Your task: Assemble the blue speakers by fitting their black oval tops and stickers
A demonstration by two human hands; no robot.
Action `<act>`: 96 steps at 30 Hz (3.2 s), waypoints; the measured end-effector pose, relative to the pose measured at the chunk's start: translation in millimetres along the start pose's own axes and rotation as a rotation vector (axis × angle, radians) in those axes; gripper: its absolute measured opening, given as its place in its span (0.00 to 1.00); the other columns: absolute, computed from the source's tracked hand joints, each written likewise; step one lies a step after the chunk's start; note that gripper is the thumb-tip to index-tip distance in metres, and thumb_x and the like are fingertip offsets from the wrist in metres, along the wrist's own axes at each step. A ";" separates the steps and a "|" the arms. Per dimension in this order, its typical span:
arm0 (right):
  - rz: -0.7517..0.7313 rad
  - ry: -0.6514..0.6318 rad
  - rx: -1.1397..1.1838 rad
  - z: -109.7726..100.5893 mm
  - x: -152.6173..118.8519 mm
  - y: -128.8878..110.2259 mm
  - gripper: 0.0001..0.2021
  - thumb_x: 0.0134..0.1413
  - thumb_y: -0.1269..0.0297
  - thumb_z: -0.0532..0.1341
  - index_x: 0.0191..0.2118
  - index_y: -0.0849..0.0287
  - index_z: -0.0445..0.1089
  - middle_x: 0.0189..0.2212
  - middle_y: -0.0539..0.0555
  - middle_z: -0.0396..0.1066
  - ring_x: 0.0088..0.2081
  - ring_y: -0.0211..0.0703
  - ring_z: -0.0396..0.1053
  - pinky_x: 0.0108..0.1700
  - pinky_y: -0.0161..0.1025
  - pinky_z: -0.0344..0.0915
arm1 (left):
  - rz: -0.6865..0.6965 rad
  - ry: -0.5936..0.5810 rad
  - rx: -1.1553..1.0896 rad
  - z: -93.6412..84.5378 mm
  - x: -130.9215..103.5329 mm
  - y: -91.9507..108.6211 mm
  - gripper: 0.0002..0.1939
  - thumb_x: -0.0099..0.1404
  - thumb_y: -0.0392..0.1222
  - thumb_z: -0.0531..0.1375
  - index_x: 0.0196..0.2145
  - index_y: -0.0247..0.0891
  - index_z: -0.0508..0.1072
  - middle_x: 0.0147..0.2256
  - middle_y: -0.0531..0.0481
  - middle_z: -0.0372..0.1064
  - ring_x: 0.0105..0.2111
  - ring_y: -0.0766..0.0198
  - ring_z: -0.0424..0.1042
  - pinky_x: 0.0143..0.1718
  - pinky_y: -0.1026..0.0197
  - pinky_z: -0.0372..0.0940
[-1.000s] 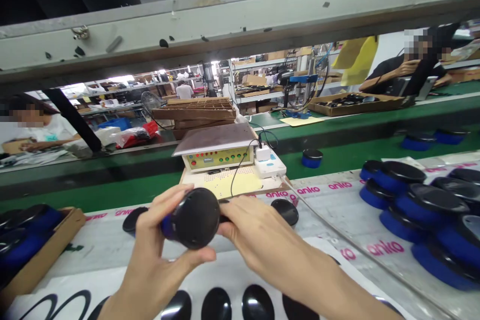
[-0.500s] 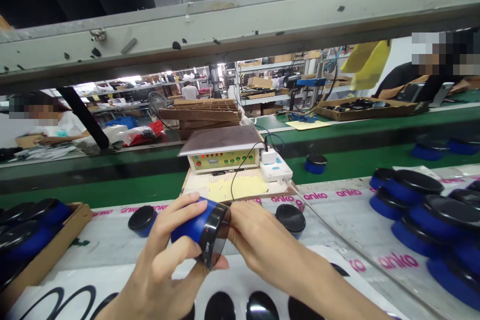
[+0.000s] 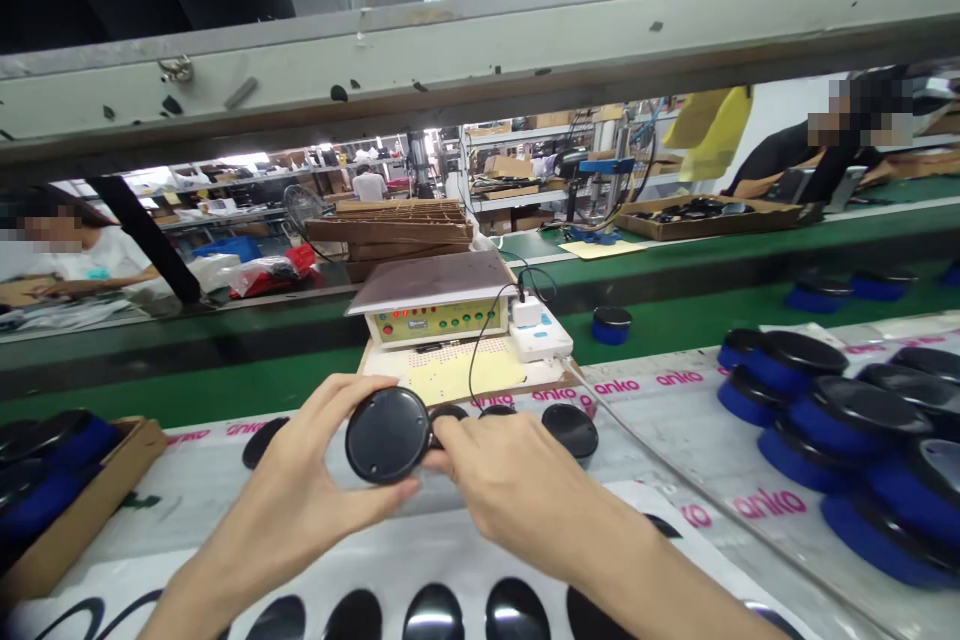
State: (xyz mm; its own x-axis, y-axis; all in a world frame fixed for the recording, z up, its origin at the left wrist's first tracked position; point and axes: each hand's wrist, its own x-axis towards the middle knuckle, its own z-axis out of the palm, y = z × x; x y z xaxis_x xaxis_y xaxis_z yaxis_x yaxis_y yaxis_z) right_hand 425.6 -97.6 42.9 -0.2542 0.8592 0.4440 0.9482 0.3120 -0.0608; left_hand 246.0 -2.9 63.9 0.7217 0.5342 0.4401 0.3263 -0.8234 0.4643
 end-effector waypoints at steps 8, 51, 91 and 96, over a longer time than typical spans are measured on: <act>0.821 0.027 -0.142 -50.8 10.2 94.2 0.19 0.68 0.57 0.43 0.34 0.56 0.67 0.26 0.52 0.71 0.30 0.44 0.69 0.34 0.37 0.59 | -0.314 0.112 0.125 11.6 15.4 -55.6 0.22 0.50 0.47 0.65 0.43 0.38 0.69 0.38 0.44 0.69 0.39 0.47 0.70 0.40 0.49 0.64; 0.225 -0.135 0.185 -51.9 -21.9 -9.0 0.17 0.67 0.59 0.46 0.25 0.55 0.57 0.21 0.47 0.64 0.22 0.39 0.59 0.25 0.38 0.45 | -0.560 -0.194 -1.531 37.7 -3.1 13.4 0.30 0.62 0.64 0.52 0.42 0.32 0.75 0.38 0.40 0.75 0.34 0.57 0.74 0.35 0.60 0.69; -0.049 -0.036 0.161 -14.5 -5.8 8.4 0.17 0.68 0.63 0.45 0.29 0.57 0.63 0.21 0.49 0.66 0.21 0.38 0.61 0.24 0.38 0.50 | 0.065 -0.055 -0.022 -17.8 -5.5 -9.1 0.35 0.54 0.46 0.68 0.56 0.50 0.59 0.47 0.49 0.65 0.46 0.55 0.69 0.45 0.59 0.66; 0.224 0.255 -0.078 -27.7 -8.6 29.3 0.16 0.67 0.59 0.45 0.30 0.55 0.61 0.16 0.47 0.62 0.17 0.40 0.59 0.23 0.38 0.46 | -0.080 0.011 0.181 -29.6 -2.9 -24.1 0.24 0.53 0.44 0.66 0.49 0.45 0.67 0.43 0.49 0.68 0.42 0.53 0.69 0.41 0.58 0.64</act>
State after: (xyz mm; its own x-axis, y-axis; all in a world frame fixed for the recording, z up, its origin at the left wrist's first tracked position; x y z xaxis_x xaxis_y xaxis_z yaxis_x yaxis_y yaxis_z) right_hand 460.8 -107.1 62.1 0.0085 0.7705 0.6374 0.9893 0.0866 -0.1178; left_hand 217.9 21.1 74.2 0.6829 0.6005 0.4161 0.4876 -0.7987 0.3524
